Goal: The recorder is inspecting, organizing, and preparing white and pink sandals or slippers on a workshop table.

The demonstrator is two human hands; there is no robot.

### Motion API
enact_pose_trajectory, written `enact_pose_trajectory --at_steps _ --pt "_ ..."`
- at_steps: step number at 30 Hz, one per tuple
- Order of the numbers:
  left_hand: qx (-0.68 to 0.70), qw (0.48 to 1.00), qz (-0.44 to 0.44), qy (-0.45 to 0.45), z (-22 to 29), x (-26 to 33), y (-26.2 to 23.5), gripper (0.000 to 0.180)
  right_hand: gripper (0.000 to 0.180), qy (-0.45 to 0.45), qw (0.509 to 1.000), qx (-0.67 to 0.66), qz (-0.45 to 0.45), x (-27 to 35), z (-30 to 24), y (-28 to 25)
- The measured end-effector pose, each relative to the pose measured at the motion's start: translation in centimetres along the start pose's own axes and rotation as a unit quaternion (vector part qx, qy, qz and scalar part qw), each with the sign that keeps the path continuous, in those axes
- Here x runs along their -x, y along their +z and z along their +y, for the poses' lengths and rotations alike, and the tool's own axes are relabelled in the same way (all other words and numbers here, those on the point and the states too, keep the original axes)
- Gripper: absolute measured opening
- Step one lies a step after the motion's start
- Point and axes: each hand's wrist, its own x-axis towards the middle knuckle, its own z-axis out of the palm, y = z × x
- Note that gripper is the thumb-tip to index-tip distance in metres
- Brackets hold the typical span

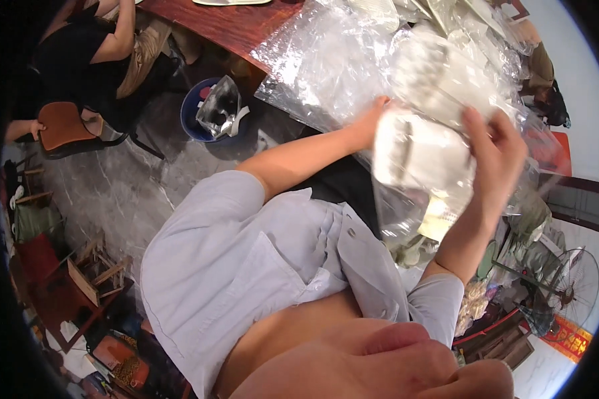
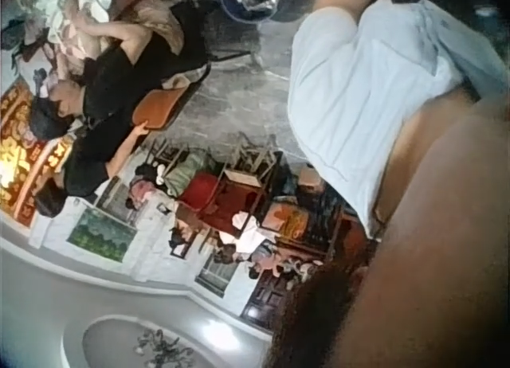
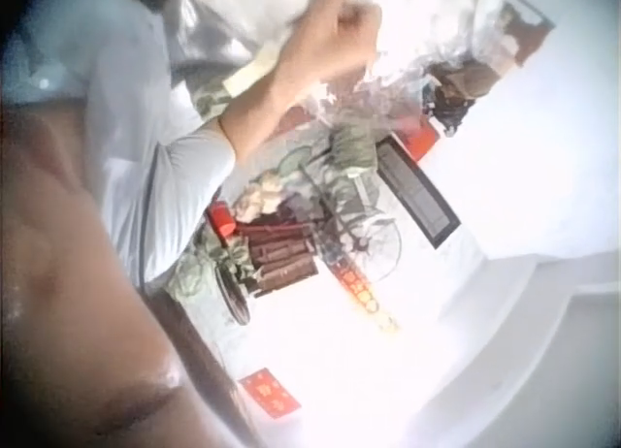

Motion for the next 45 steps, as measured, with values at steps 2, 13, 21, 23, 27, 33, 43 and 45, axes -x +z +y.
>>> enact_pose_trajectory --at_steps 2,13,21,23,27,33,43,45 --pt "-0.111 0.987 -0.069 -0.093 1.9 -0.5 0.2 0.052 0.037 0.009 1.0 0.0 -0.026 -1.9 1.4 3.5" --pt "-0.459 0.865 -0.155 -0.131 -1.8 -1.5 1.5 0.063 0.031 0.039 0.994 -0.098 -0.035 -2.9 7.5 3.0" --pt "-0.418 0.867 -0.226 -0.148 6.4 -2.4 1.2 0.072 0.023 0.027 0.995 0.076 -0.063 1.9 11.7 -0.2" --pt "-0.363 0.878 -0.257 -0.178 6.5 -1.9 0.6 0.072 0.024 0.016 0.98 0.145 -0.134 2.3 12.2 0.3" --pt "-0.438 0.786 -0.395 -0.186 8.2 -3.7 2.9 0.069 0.032 -0.081 0.979 0.073 -0.17 1.5 17.9 -1.3" --pt "-0.157 0.885 -0.439 -0.019 7.6 -3.5 2.7 0.072 0.039 -0.041 0.959 0.002 -0.28 -1.8 19.3 -2.2" --pt "0.135 0.814 -0.564 -0.032 9.7 -1.2 5.8 0.066 0.043 0.02 0.951 0.033 -0.308 -1.8 19.8 -2.0" --pt "0.15 0.806 -0.572 -0.022 12.2 -0.5 6.2 0.066 0.043 -0.075 0.95 0.049 -0.3 -1.2 21.2 -1.7"
